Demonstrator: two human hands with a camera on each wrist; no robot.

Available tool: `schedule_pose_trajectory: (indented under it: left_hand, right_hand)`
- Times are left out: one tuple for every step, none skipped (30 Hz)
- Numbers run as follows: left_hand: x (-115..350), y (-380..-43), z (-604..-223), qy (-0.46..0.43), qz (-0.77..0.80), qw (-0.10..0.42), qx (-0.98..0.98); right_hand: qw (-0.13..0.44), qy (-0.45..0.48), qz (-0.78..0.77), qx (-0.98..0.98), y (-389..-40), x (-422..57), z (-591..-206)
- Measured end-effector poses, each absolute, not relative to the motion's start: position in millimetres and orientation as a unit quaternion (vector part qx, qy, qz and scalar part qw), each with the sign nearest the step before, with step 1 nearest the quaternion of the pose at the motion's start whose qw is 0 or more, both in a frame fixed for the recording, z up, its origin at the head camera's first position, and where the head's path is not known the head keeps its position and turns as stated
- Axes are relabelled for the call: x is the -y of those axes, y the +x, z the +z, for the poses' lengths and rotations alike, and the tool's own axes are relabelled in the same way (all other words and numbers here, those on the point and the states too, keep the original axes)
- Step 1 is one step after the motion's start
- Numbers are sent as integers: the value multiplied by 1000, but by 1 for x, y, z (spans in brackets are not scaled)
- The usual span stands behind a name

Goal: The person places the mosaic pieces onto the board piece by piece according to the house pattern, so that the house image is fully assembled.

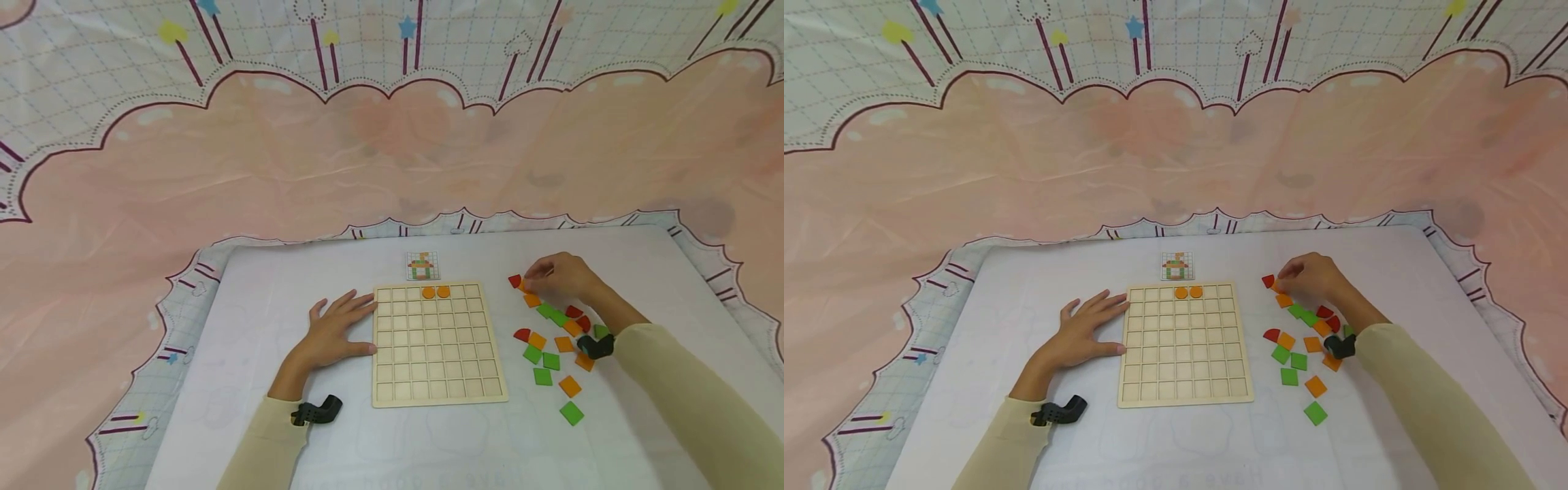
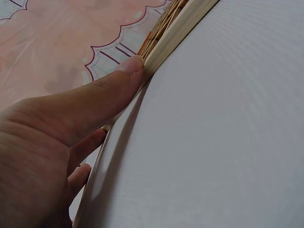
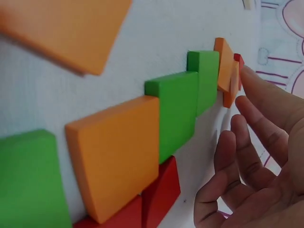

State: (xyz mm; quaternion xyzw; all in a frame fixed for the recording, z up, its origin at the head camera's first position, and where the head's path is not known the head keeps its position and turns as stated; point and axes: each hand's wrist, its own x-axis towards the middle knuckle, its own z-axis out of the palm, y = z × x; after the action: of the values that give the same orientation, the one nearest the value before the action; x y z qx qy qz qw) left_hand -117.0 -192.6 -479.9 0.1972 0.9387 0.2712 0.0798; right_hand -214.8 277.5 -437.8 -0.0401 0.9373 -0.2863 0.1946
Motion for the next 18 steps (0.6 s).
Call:
schedule_pose_trajectory:
  left_hand:
    - [193,-117,-480,197,271,80,-939]
    - [193,-117,-480,198,271,79,-939]
    - [193,-117,-480,198,271,79,-939]
    - [193,-117,-480,198,271,78,-939]
    - [193,-117,-480,198,271,78,-939]
    - [193,-117,-480,198,270,78,-939]
    - [193,-117,-480,198,270,79,-939]
    - [193,-117,-480,199,269,79,-939]
    - [193,-117,-481,199,268,79,-939]
    - [193,-118,-481,199,268,80,-939]
    - [193,-118,-481,199,267,80,-939]
    - [193,-118,-481,199,267,81,-939]
    - [193,-118,-482,199,268,81,-939]
    - [193,-118,-482,199,267,81,-939]
    - [193,-118,-483,199,267,82,-939]
    - [194,-118,-483,199,266,82,-939]
    - [194,-119,-483,199,265,83,-940]
    - [194,-119,-484,199,265,83,-940]
  right_hand:
    - [195,-40,-286,-937,-215,-277,-439]
    - [194,-39,-285,-938,-215,-277,-439]
    - [193,-38,-284,-938,-215,-276,-440]
    - [192,-37,-284,-939,-215,-276,-441]
    - [192,-37,-284,-939,-215,-275,-441]
    - [192,-36,-284,-939,-215,-276,-442]
    - [191,-35,-283,-939,-215,-275,-442]
    - [191,-36,-282,-940,-215,-275,-443]
    - [189,-38,-282,-940,-215,-275,-443]
    - [189,-40,-282,-940,-215,-275,-444]
    - [187,-43,-283,-940,-215,-275,-444]
    - [187,-46,-284,-939,-215,-275,-444]
    - [185,-48,-285,-939,-215,-274,-444]
    - [184,-51,-286,-939,-215,-273,-444]
    - [183,-54,-287,-939,-215,-273,-444]
    - [181,-56,-289,-938,-214,-272,-444]
    - [180,-59,-290,-938,-214,-272,-443]
    - [179,-60,-290,-938,-214,-271,-443]
